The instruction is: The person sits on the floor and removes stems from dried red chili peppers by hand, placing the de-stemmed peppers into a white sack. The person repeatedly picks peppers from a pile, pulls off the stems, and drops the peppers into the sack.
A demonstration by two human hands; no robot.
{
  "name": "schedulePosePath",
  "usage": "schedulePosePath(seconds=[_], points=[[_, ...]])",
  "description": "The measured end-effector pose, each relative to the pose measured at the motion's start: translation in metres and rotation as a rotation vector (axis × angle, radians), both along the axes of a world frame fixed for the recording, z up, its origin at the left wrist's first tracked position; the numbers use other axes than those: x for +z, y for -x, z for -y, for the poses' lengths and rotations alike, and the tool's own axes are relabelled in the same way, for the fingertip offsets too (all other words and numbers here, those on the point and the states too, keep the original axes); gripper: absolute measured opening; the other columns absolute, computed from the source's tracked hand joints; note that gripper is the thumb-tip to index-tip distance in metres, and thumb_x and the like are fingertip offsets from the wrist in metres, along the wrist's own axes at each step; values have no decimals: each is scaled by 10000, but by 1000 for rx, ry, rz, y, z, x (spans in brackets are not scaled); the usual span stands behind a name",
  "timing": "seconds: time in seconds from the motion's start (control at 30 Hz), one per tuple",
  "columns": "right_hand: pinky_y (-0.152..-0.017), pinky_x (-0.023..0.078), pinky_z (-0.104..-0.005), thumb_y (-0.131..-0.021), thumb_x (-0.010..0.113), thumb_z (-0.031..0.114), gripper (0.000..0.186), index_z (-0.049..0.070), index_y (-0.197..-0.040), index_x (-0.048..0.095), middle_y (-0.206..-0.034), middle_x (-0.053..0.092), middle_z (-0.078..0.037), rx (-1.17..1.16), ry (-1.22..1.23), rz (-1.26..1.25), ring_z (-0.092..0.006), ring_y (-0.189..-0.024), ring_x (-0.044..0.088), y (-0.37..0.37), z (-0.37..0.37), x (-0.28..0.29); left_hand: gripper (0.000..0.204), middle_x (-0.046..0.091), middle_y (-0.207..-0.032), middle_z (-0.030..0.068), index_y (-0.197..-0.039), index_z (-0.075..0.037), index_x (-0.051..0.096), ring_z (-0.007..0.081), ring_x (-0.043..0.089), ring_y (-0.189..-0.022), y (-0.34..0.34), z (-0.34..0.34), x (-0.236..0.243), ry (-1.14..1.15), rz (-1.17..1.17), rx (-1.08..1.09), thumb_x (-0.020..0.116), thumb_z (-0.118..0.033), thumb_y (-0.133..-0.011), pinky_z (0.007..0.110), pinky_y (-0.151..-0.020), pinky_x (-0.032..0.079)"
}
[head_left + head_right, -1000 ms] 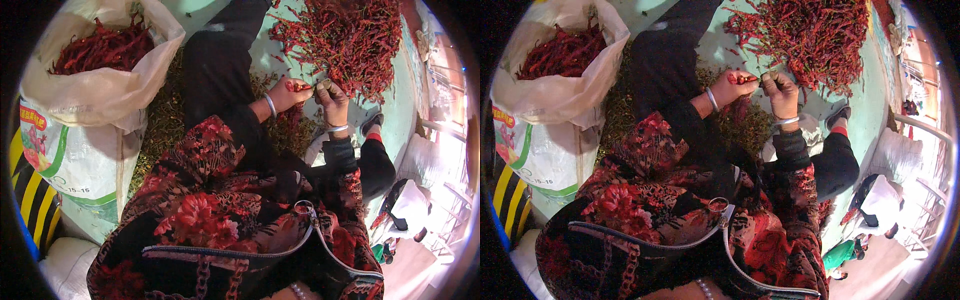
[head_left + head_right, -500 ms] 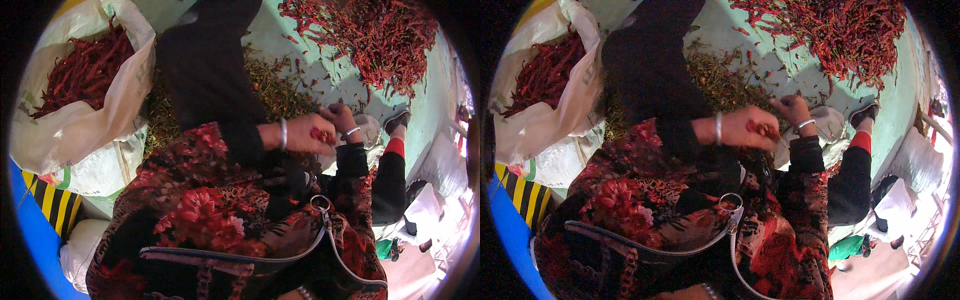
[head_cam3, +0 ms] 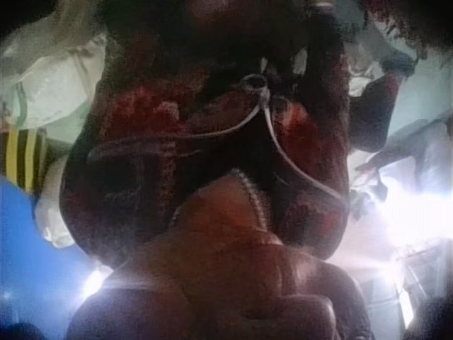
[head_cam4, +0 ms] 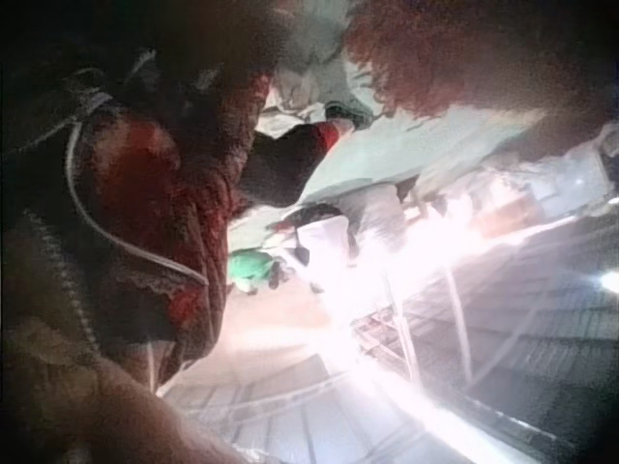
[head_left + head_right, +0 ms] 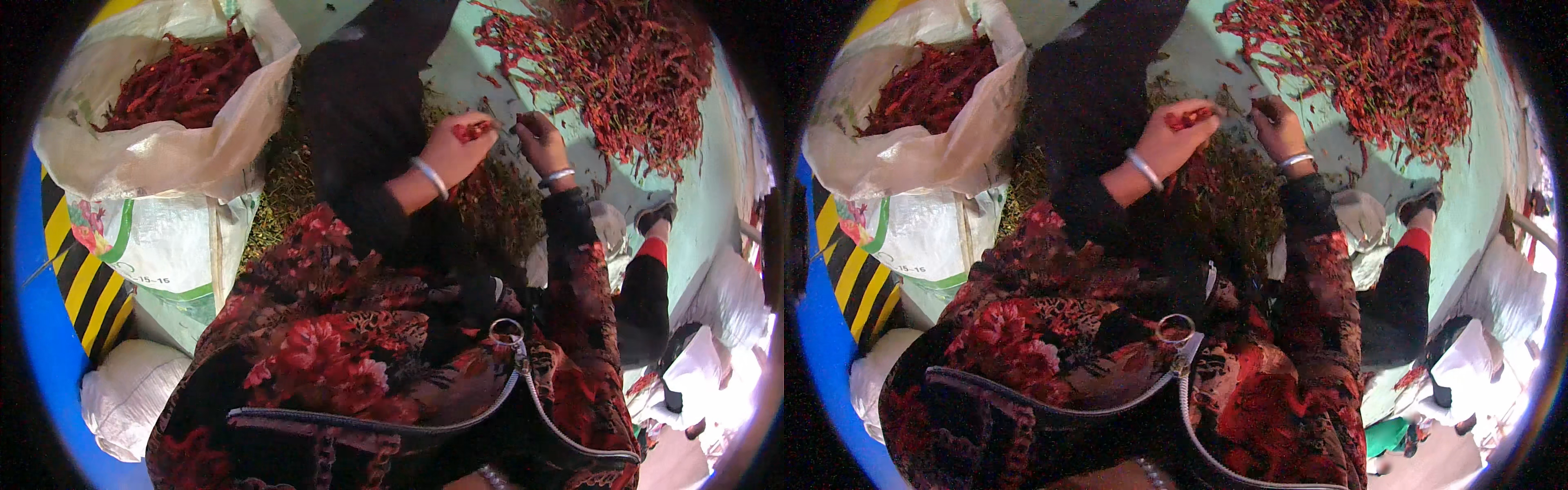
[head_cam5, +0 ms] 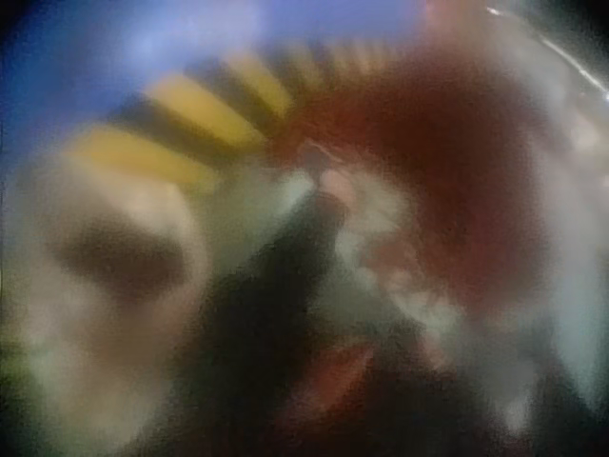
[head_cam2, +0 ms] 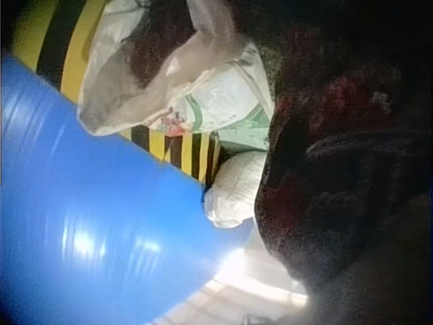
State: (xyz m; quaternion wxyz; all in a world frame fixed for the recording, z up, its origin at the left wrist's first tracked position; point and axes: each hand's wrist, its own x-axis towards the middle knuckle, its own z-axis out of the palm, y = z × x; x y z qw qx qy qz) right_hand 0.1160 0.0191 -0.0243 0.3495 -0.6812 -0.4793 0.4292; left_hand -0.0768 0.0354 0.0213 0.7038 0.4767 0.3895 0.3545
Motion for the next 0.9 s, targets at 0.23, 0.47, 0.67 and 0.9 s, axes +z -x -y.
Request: schedulePosePath(seconds=[0.23, 0.47, 0.67, 0.9], points=[[-567, 430, -291, -721, 569, 64, 147, -6, -850, 560, -693, 563, -136, 124, -110, 335, -224, -613, 553, 24, 78, 72, 147, 460, -542, 21, -773, 1, 537, 29, 382, -551, -28, 20, -19, -303, -330, -378, 575, -139, -754, 223, -472, 348], [-529, 433, -384, -684, 575, 145, 107, 60, -748, 566, -676, 553, -169, 179, 95, 685, -342, -640, 542, 18, 90, 42, 114, 509, -602, 98, -696, -40, 501, 252, 503, -551, -34, 42, -12, -688, -275, -429, 579, -122, -711, 313, -498, 389], [-572, 436, -397, -683, 592, 177, 111, 82, -740, 608, -664, 564, -160, 274, 82, 497, -342, -650, 545, -28, 89, -3, 94, 567, -642, 35, -736, -35, 535, 113, 547, -612, -35, 31, -12, 225, 98, -599, 550, -128, -742, 245, -542, 421], [-578, 440, -398, -656, 552, 75, 325, 99, -975, 496, -876, 524, -123, 440, 51, 1001, -326, -701, 540, -23, 30, -31, 80, 570, -686, 46, -790, -13, 549, 104, 536, -642, -34, 12, -25, 442, 318, -300, 553, -76, -740, 232, -593, 431]])
